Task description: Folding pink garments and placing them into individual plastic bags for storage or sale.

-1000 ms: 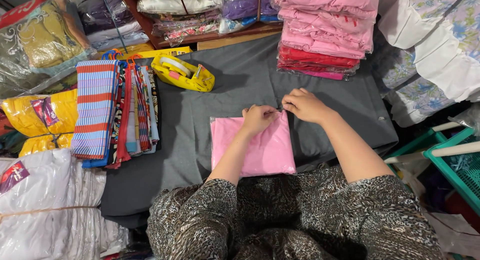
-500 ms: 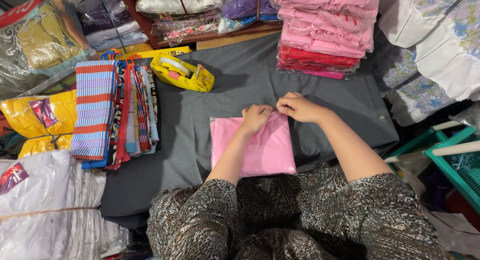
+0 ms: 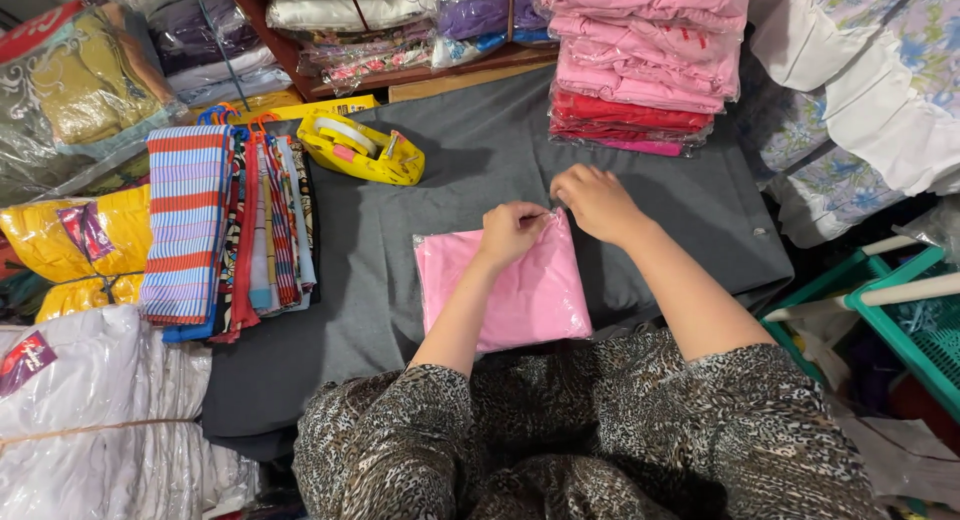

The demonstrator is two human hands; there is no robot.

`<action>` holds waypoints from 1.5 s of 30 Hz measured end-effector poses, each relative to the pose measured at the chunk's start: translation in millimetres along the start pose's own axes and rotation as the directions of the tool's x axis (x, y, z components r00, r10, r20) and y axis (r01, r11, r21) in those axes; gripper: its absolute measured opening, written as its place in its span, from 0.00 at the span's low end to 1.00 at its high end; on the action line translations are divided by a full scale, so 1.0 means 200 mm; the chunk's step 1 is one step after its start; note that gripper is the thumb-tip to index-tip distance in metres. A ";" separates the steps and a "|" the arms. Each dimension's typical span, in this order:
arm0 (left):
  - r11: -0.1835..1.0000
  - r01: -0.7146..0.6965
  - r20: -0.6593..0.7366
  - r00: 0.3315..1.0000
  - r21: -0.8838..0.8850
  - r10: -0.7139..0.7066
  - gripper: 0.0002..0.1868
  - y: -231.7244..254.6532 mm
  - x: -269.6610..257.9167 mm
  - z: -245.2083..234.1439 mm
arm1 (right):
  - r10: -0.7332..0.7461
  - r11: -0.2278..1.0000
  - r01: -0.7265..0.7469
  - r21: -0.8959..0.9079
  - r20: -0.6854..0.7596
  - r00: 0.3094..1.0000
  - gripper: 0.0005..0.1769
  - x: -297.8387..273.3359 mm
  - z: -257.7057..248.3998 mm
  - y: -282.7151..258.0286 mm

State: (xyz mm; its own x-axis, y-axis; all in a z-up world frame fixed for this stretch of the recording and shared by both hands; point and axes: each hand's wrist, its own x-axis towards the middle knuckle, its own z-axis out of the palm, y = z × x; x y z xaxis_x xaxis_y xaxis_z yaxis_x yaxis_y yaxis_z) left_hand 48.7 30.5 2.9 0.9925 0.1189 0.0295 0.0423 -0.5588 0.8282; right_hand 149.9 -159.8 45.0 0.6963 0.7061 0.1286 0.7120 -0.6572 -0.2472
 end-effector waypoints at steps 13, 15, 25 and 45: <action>0.955 -0.098 -0.104 0.992 -0.279 0.071 0.17 0.21 -0.06 -0.10 | 0.397 0.284 -0.326 0.901 0.199 0.896 0.39 -0.20 0.06 -0.10; 0.952 -0.137 -0.142 0.985 -0.274 0.101 0.17 0.22 -0.07 -0.09 | 0.410 0.315 -0.289 0.904 0.145 0.901 0.34 -0.22 0.03 -0.13; 0.869 -0.489 -0.124 0.860 0.075 0.495 0.13 0.36 -0.18 -0.11 | 0.558 0.207 -0.253 0.945 0.098 0.824 0.19 -0.24 0.00 -0.18; 0.822 -0.544 -0.115 0.817 0.171 0.565 0.11 0.38 -0.21 -0.08 | 0.357 0.294 -0.413 0.862 0.302 0.884 0.15 -0.29 -0.04 -0.04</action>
State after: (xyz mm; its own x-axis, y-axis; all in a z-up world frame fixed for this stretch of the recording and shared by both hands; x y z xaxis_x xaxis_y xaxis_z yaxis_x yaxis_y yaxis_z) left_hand 8.8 -4.8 73.5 0.8217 -0.1236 0.5564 -0.4850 -0.6645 0.5686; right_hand 104.7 -198.1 46.4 0.8427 0.4688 -0.2647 -0.1558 -0.2582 -0.9534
